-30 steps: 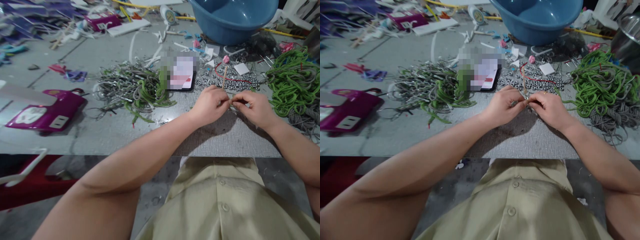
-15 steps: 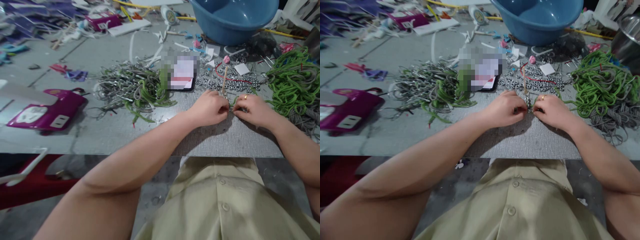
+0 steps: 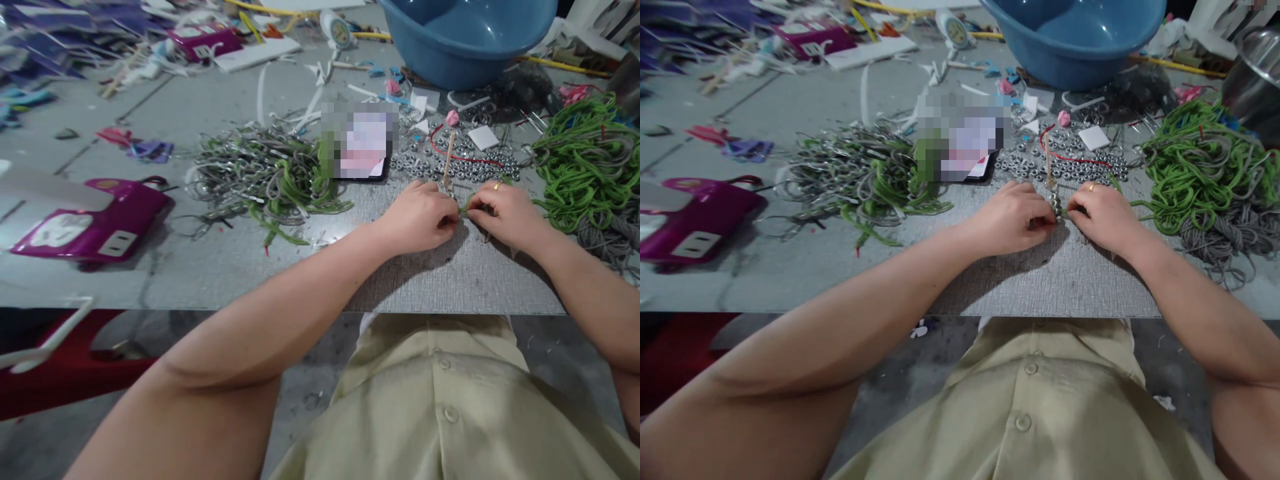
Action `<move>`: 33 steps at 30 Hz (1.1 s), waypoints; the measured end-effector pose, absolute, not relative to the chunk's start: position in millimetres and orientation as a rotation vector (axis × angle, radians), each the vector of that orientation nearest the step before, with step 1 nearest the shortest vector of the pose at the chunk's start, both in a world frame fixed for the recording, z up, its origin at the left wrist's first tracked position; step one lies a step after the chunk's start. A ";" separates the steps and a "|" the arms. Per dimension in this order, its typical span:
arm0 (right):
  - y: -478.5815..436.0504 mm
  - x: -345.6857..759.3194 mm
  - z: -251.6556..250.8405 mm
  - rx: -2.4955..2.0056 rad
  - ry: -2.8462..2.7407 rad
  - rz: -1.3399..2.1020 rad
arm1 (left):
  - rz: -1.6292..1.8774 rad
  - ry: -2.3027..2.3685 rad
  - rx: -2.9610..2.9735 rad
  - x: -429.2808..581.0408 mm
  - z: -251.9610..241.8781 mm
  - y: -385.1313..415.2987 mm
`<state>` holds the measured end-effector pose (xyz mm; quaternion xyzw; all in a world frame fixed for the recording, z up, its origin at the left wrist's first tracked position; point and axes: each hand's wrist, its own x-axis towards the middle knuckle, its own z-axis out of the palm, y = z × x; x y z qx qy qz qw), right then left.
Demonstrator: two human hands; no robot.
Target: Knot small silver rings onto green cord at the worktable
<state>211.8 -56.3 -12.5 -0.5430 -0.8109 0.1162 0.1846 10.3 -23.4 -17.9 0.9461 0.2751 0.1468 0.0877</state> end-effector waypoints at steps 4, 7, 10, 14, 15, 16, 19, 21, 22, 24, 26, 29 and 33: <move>-55.2 207.9 -16.3 -1.486 -2.282 0.312 | 0.415 0.799 2.835 11.3 -17.6 -23.4; -54.2 208.6 -17.6 -1.423 -2.351 0.306 | 0.434 0.780 2.845 10.9 -18.1 -22.5; -54.2 211.4 -16.3 -1.383 -2.413 0.310 | 0.439 0.789 2.857 9.2 -19.0 -21.2; -55.4 212.8 -13.5 -1.323 -2.509 0.378 | 0.439 0.813 2.882 7.7 -19.2 -20.4; -55.7 212.7 -13.3 -1.308 -2.525 0.390 | 0.438 0.815 2.885 7.6 -19.0 -20.5; -55.9 212.6 -13.2 -1.301 -2.530 0.391 | 0.437 0.818 2.887 7.6 -18.6 -20.7; -56.2 212.7 -13.3 -1.336 -2.494 0.349 | 0.425 0.839 2.886 8.2 -17.4 -21.4; -56.4 213.0 -13.1 -1.370 -2.468 0.329 | 0.404 0.865 2.879 8.5 -16.8 -21.6; -56.5 213.1 -12.8 -1.382 -2.463 0.328 | 0.397 0.874 2.877 8.7 -16.6 -21.6; -57.0 212.9 -12.0 -1.385 -2.470 0.334 | 0.396 0.880 2.876 8.7 -16.6 -21.5; -57.4 212.4 -11.4 -1.373 -2.490 0.346 | 0.400 0.884 2.878 8.6 -16.9 -21.4; -57.8 211.6 -11.0 -1.376 -2.493 0.346 | 0.389 0.880 2.879 8.7 -16.9 -21.7; -57.7 210.6 -11.7 -1.431 -2.461 0.363 | 0.367 0.888 2.853 9.5 -15.0 -23.0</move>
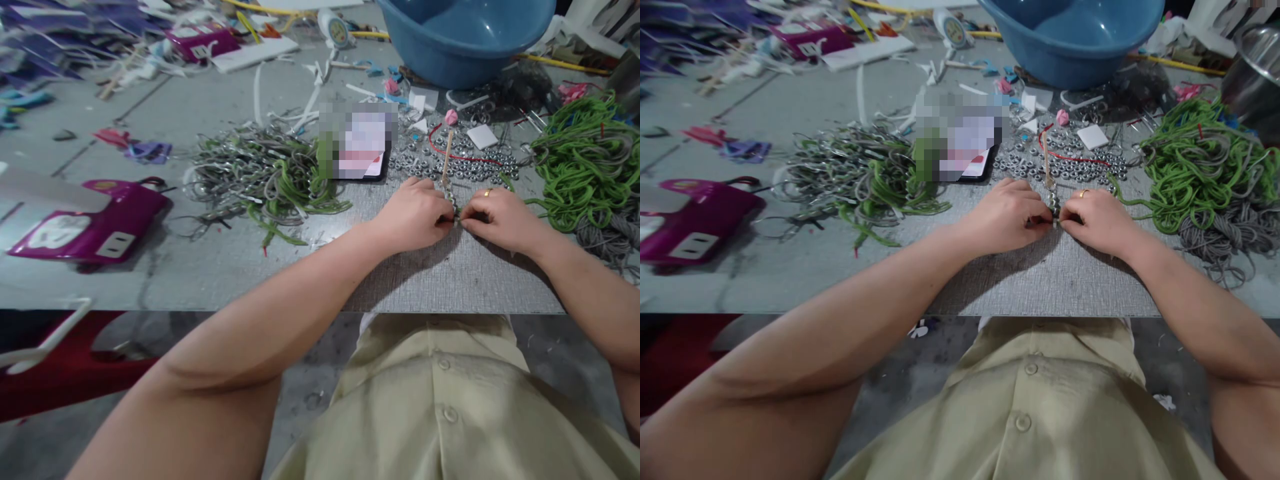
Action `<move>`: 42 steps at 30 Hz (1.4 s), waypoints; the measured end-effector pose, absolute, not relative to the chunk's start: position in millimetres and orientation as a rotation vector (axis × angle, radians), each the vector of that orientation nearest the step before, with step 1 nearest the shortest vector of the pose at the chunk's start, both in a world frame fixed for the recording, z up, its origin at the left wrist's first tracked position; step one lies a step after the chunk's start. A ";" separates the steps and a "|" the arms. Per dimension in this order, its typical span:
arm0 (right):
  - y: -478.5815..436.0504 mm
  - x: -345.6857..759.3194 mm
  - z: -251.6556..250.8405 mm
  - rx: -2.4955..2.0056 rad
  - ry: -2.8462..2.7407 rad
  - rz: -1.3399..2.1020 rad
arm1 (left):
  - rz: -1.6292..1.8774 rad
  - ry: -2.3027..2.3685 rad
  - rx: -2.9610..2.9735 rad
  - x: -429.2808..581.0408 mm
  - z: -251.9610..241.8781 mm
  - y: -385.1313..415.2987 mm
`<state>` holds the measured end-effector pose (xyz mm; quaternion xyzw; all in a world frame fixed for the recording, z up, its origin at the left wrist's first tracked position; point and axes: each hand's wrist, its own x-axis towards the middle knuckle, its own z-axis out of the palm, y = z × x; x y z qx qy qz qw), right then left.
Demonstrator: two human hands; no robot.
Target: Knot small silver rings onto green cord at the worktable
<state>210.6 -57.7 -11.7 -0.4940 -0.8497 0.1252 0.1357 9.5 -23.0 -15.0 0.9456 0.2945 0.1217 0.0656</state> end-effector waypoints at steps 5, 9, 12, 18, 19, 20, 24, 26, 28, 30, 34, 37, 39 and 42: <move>-57.9 208.6 -12.4 -1.479 -2.416 0.424 | 0.364 0.916 2.826 11.6 -15.5 -23.6; -58.3 207.8 -12.2 -1.496 -2.364 0.478 | 0.407 0.920 2.851 12.7 -20.6 -21.9; -57.9 208.1 -12.8 -1.502 -2.351 0.501 | 0.447 0.917 2.866 13.3 -24.3 -21.6; -57.5 209.4 -11.8 -1.472 -2.370 0.504 | 0.442 0.925 2.848 15.0 -25.2 -23.8; -57.7 209.8 -11.2 -1.469 -2.374 0.509 | 0.432 0.927 2.843 15.1 -24.6 -24.0; -58.0 210.1 -10.6 -1.469 -2.375 0.511 | 0.422 0.930 2.835 15.0 -23.9 -24.1; -58.9 211.5 -9.9 -1.469 -2.389 0.502 | 0.423 0.927 2.795 14.4 -22.5 -23.9; -58.9 211.7 -10.1 -1.462 -2.407 0.484 | 0.446 0.920 2.792 14.2 -23.0 -23.6; -58.6 211.7 -9.9 -1.460 -2.419 0.471 | 0.446 0.919 2.801 14.0 -23.5 -23.3; -58.3 211.8 -9.5 -1.465 -2.424 0.472 | 0.440 0.916 2.813 13.7 -23.1 -23.2; -58.5 213.2 -9.1 -1.455 -2.407 0.479 | 0.440 0.901 2.804 12.7 -19.8 -23.6; -59.2 213.3 -10.6 -1.419 -2.387 0.442 | 0.427 0.915 2.794 12.6 -18.8 -23.8; -59.8 211.7 -12.4 -1.406 -2.404 0.412 | 0.433 0.906 2.802 12.8 -19.9 -23.6; -60.3 207.9 -15.1 -1.416 -2.436 0.369 | 0.454 0.874 2.810 12.7 -21.5 -23.1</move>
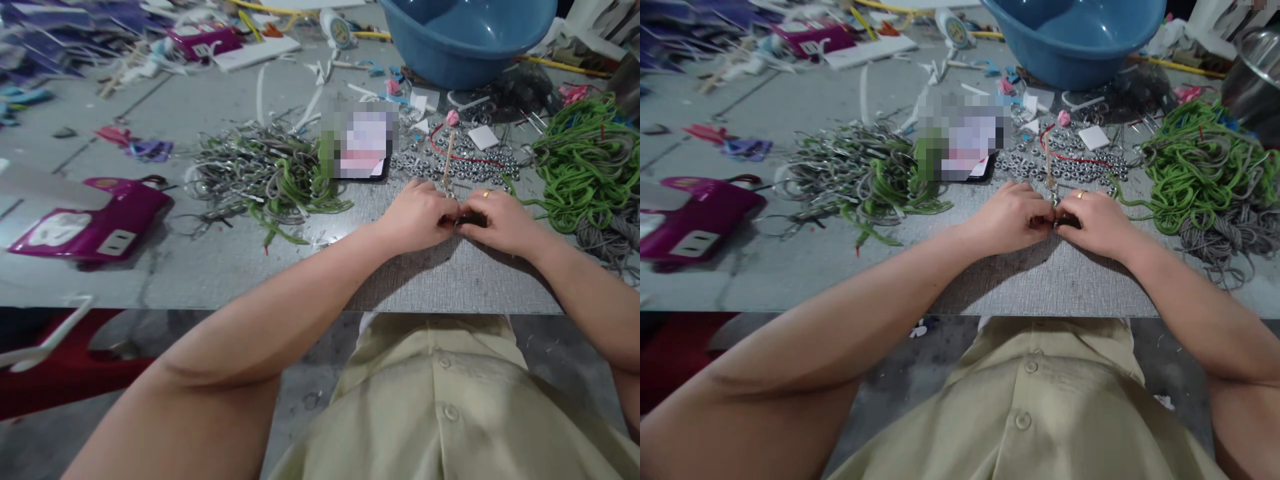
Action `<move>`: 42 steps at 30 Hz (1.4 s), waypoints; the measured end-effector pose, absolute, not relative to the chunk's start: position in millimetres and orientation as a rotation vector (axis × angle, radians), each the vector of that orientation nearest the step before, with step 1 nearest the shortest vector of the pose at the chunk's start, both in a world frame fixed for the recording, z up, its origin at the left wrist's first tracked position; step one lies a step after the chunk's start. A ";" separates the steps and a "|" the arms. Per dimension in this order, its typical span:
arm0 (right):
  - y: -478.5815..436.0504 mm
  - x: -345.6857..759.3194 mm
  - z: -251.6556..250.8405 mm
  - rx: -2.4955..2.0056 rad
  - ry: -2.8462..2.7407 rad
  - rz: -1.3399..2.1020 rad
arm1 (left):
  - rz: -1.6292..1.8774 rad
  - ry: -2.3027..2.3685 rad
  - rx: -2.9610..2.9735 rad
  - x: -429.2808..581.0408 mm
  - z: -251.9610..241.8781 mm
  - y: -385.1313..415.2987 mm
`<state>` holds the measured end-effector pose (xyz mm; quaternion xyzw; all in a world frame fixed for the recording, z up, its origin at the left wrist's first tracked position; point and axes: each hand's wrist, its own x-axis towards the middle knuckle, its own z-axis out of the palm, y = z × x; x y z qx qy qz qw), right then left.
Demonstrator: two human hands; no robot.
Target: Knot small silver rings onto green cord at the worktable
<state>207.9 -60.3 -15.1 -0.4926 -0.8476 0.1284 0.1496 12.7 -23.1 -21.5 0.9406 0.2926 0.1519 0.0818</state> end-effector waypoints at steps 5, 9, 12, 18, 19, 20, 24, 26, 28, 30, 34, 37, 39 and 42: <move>-60.3 204.9 -15.9 -1.424 -2.459 0.321 | 0.478 0.814 2.801 6.7 -12.5 -20.7; -59.6 206.8 -14.4 -1.425 -2.472 0.334 | 0.519 0.803 2.773 -3.9 1.5 -14.1; -59.0 208.6 -14.2 -1.404 -2.483 0.346 | 0.505 0.857 2.763 -12.3 9.3 -7.4; -58.7 210.2 -16.1 -1.369 -2.480 0.307 | 0.083 0.950 2.672 -23.9 22.3 -0.2; -58.7 210.4 -16.8 -1.365 -2.479 0.300 | -0.017 0.966 2.645 -24.3 24.5 -0.5; -58.6 210.7 -17.5 -1.359 -2.483 0.295 | -0.105 0.985 2.622 -24.1 26.4 -1.3; -59.5 210.8 -20.3 -1.298 -2.471 0.191 | -0.250 1.050 2.607 -21.5 30.7 -6.1; -61.3 209.7 -20.5 -1.235 -2.450 0.106 | -0.201 1.079 2.633 -21.5 30.6 -7.0; -63.9 207.6 -20.1 -1.167 -2.465 0.053 | -0.141 1.110 2.651 -23.2 29.4 -5.7; -66.9 204.8 -19.5 -1.113 -2.531 0.025 | -0.113 1.132 2.660 -25.8 27.6 -3.2; -71.2 199.0 -20.6 -1.031 -2.710 -0.026 | -0.207 1.147 2.636 -28.6 26.2 0.2; -72.2 196.7 -23.1 -0.996 -2.792 -0.035 | -0.373 1.207 2.577 -26.3 29.3 -1.6; -72.1 196.4 -24.8 -0.997 -2.810 -0.013 | -0.459 1.242 2.553 -24.1 31.8 -3.4; -71.8 196.6 -25.8 -1.015 -2.792 0.038 | -0.485 1.264 2.560 -23.1 32.8 -3.2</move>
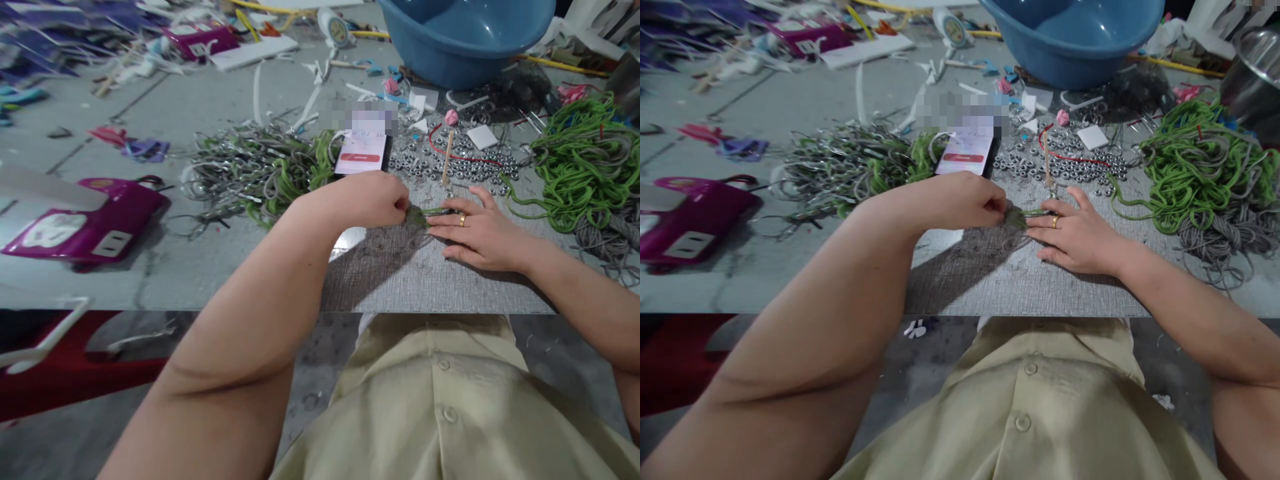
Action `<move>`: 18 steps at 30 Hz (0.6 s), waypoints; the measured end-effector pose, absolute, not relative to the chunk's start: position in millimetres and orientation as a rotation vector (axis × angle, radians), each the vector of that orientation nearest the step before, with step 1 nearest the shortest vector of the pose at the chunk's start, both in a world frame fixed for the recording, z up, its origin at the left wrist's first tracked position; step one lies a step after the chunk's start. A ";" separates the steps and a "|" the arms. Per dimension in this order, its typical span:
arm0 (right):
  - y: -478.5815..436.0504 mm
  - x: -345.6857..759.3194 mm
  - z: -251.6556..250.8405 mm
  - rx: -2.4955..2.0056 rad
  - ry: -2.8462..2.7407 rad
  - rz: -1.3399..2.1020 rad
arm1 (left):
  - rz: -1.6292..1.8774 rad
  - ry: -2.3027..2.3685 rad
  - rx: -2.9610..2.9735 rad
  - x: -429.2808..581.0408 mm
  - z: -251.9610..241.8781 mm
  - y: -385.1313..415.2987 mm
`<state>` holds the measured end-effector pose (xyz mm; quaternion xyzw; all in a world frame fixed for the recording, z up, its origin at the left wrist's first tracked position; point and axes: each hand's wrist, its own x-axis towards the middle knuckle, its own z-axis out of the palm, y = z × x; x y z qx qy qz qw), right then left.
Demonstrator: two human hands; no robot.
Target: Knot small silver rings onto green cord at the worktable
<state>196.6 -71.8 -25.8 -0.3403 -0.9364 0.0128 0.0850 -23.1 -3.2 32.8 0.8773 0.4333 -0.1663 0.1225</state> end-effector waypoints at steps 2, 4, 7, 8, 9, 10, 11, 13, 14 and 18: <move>-71.9 196.5 -24.8 -1.024 -2.776 0.074 | -0.365 1.290 2.588 -24.6 31.1 -0.7; -72.3 195.9 -22.5 -1.040 -2.768 0.103 | -0.131 1.328 2.590 -26.6 28.3 2.0; -73.1 194.3 -18.5 -1.067 -2.779 0.142 | 0.250 1.280 2.495 -26.4 23.3 2.6; -73.4 193.7 -17.5 -1.075 -2.782 0.151 | 0.327 1.222 2.439 -24.8 21.4 1.3; -73.7 193.1 -16.9 -1.082 -2.782 0.157 | 0.373 1.152 2.378 -22.5 19.5 -0.6; -73.9 192.7 -16.8 -1.087 -2.779 0.161 | 0.385 1.092 2.309 -19.5 17.3 -3.0; -74.1 192.3 -17.1 -1.087 -2.775 0.161 | 0.372 1.049 2.250 -16.1 15.1 -5.7; -74.1 192.2 -18.6 -1.080 -2.761 0.159 | 0.358 1.003 2.160 -9.4 10.6 -10.7; -73.9 192.6 -19.6 -1.069 -2.754 0.159 | 0.380 0.998 2.133 -6.6 8.5 -12.6; -71.3 196.7 -21.6 -1.025 -2.657 0.132 | 0.459 1.017 2.070 -0.4 2.2 -15.8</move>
